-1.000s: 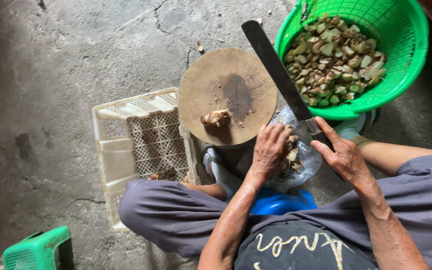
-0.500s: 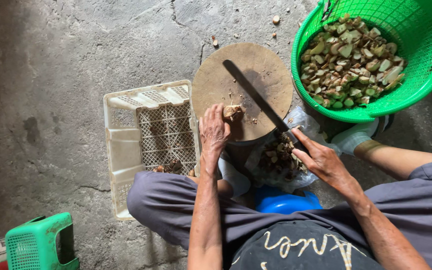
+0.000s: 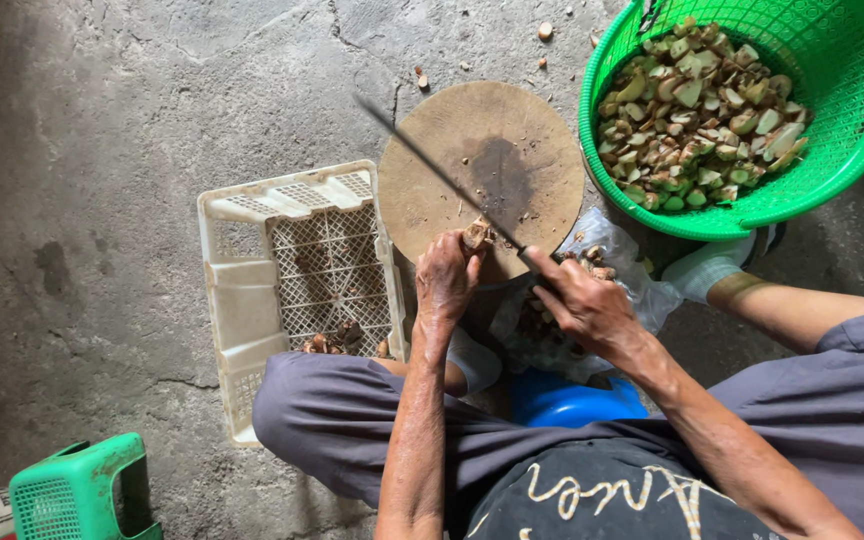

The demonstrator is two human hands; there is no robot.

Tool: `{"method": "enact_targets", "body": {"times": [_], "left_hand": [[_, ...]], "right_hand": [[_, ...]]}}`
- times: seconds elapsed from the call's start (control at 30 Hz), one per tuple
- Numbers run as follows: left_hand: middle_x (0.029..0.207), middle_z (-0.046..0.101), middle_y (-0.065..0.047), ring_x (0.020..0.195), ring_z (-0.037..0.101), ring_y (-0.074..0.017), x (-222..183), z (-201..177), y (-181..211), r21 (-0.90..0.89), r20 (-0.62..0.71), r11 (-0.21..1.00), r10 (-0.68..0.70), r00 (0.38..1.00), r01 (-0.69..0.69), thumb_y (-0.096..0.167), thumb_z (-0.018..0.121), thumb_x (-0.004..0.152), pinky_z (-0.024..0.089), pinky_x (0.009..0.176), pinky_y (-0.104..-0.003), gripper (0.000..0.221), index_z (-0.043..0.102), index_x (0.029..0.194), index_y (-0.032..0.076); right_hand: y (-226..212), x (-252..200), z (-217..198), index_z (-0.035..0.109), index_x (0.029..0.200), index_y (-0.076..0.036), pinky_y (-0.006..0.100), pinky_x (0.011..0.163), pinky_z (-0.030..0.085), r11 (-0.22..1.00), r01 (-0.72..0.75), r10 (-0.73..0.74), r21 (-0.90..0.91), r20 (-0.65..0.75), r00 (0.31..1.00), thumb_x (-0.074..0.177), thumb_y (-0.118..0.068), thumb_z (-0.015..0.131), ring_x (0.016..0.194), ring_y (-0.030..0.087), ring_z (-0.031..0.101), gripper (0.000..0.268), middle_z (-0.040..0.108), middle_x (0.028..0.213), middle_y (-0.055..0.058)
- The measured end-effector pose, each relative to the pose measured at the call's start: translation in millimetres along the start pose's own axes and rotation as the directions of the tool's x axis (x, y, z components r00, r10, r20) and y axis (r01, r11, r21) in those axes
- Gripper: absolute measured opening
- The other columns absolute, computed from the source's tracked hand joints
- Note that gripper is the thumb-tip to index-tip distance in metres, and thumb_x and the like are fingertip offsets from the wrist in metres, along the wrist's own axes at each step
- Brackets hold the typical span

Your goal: The person sits on a low stool and uses a large knife to chop brown root vegetables on a round wooden cutting board. The chopped pieces are transferred into a green basket, while the remaining whole vegetables are kept in a white crate.

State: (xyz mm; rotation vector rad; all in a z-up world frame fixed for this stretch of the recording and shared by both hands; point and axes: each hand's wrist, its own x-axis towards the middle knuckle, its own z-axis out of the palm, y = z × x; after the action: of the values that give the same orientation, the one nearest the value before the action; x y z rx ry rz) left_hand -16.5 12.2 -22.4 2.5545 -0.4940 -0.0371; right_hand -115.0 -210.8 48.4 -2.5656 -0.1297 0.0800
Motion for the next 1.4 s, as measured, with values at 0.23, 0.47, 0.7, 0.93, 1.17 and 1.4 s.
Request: {"method": "enact_targets", "body": {"times": [0.23,0.47,0.7,0.93,1.17,1.4], "left_hand": [[0.108,0.066,-0.014,0.104,0.064,-0.0343,-2.0,-2.8,10.7,-0.049,0.019,0.996,-0.070,0.997,0.071,0.025,0.074,0.089,0.048,0.089,-0.047,0.041,0.059,0.122,0.006],[0.116,0.058,-0.019,0.108,0.063,-0.0386,1.0,1.3,32.4,-0.085,-0.159,0.984,-0.169,0.973,0.157,0.018,0.073,0.088,0.051,0.092,-0.046,0.047,0.054,0.129,0.003],[0.118,0.059,-0.019,0.107,0.064,-0.0390,-8.4,-9.9,48.8,-0.205,-0.086,0.964,-0.191,0.978,0.171,0.017,0.071,0.089,0.053,0.088,-0.047,0.049,0.053,0.133,0.004],[0.110,0.056,-0.018,0.101,0.061,-0.0402,-7.8,-6.5,50.8,-0.143,-0.163,0.986,-0.105,0.981,0.082,0.021,0.073,0.091,0.052,0.085,-0.048,0.039,0.052,0.119,0.004],[0.117,0.057,-0.017,0.106,0.062,-0.0378,-11.6,-5.1,55.7,-0.068,-0.195,0.992,-0.120,0.973,0.109,0.021,0.072,0.090,0.050,0.090,-0.045,0.045,0.052,0.127,0.005],[0.123,0.058,-0.016,0.111,0.062,-0.0372,-14.3,-5.2,52.4,-0.072,-0.199,0.990,-0.134,0.971,0.122,0.020,0.072,0.091,0.049,0.095,-0.046,0.046,0.053,0.131,0.008]], "right_hand": [[31.2,6.8,6.2,0.040,0.157,-0.020,0.050,0.067,0.056,0.994,-0.037,0.035,0.107,0.015,0.999,0.096,-0.028,0.065,0.080,0.041,0.069,0.066,0.067,0.095,0.019],[24.0,-12.6,10.2,0.040,0.156,-0.020,0.048,0.066,0.057,0.995,0.043,-0.038,0.092,-0.059,0.998,0.095,-0.029,0.066,0.081,0.040,0.068,0.067,0.067,0.097,0.019],[17.9,-6.7,13.7,0.043,0.156,-0.021,0.047,0.063,0.056,0.997,0.005,-0.003,0.079,-0.028,1.000,0.094,-0.028,0.069,0.077,0.036,0.068,0.067,0.066,0.094,0.015],[8.5,-3.5,-2.7,0.044,0.155,-0.022,0.045,0.062,0.057,0.998,0.054,-0.052,0.013,-0.132,0.990,0.096,-0.026,0.069,0.075,0.034,0.068,0.065,0.064,0.095,0.013],[23.6,9.9,24.0,0.043,0.156,-0.028,0.048,0.070,0.058,0.994,-0.109,0.110,-0.014,0.122,0.986,0.095,-0.035,0.066,0.076,0.037,0.070,0.065,0.068,0.092,0.014],[40.7,8.0,18.2,0.039,0.160,-0.021,0.046,0.084,0.056,0.912,-0.013,0.020,0.410,-0.013,1.000,0.098,-0.029,0.064,0.104,0.042,0.069,0.067,0.067,0.127,0.024]]}}
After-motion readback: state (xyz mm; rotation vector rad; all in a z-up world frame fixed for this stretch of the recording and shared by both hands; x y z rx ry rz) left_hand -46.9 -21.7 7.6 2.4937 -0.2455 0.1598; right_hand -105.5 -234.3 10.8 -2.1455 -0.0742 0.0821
